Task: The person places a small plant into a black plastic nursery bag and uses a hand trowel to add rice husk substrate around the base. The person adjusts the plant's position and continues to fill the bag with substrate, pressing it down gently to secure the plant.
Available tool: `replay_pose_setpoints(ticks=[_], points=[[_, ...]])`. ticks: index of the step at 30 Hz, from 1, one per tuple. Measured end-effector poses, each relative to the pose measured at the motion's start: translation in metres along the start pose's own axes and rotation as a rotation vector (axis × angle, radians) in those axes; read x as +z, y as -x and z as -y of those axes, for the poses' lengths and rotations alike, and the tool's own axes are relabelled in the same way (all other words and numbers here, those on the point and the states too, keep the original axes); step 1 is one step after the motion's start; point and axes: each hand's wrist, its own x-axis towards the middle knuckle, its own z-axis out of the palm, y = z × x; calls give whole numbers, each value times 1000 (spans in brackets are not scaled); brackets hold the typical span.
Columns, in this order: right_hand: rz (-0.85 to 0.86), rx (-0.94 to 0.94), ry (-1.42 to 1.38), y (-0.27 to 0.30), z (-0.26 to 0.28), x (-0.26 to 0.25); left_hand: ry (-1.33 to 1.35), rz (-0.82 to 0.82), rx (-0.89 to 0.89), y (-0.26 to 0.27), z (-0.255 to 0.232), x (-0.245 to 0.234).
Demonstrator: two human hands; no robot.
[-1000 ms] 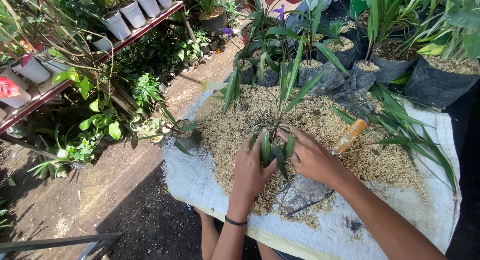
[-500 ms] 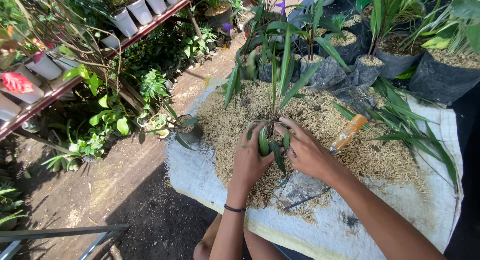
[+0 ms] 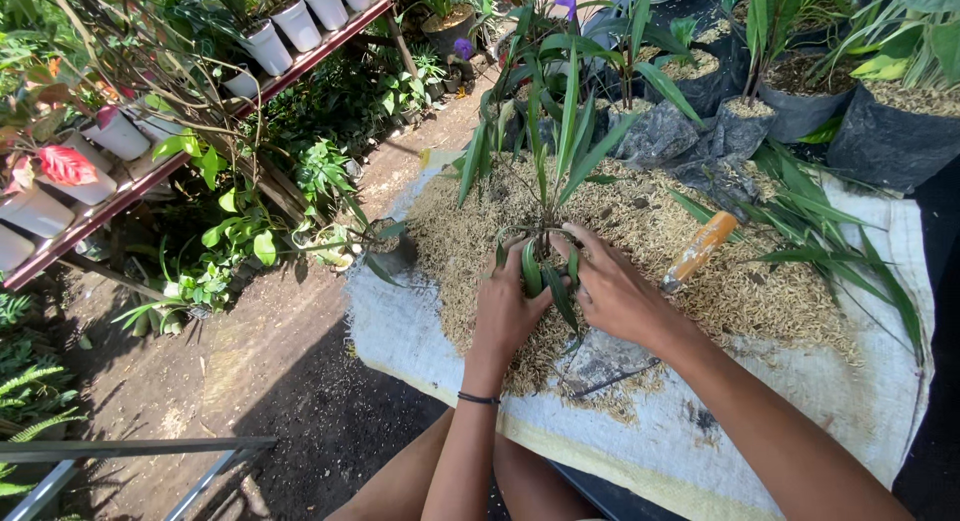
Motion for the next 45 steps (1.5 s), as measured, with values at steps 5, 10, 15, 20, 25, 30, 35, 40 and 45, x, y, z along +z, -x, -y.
replay_pose_setpoints(ticks=[5, 10, 15, 20, 25, 30, 35, 40, 45], points=[[5, -12, 20, 4, 0, 5, 69, -83, -5, 11, -26, -17], [3, -9, 49, 5, -5, 15, 8, 31, -1, 15, -9, -24], [-1, -7, 44, 3, -4, 16, -307, 284, 99, 5, -9, -63], [19, 24, 79, 0, -4, 20, -352, 344, 71, -7, -14, -72], [51, 64, 90, -1, -1, 17, -357, 367, 67, -17, -3, -54], [14, 24, 114, 3, -28, 42, -313, 324, 64, -17, -19, -57], [11, 27, 120, -1, -1, 19, -246, 287, 94, -13, -17, -56], [-4, 12, 113, -1, -8, 27, -66, 277, 5, -3, -18, -64], [-32, -34, 133, -3, -2, 21, 102, 146, -2, -8, -24, -72]])
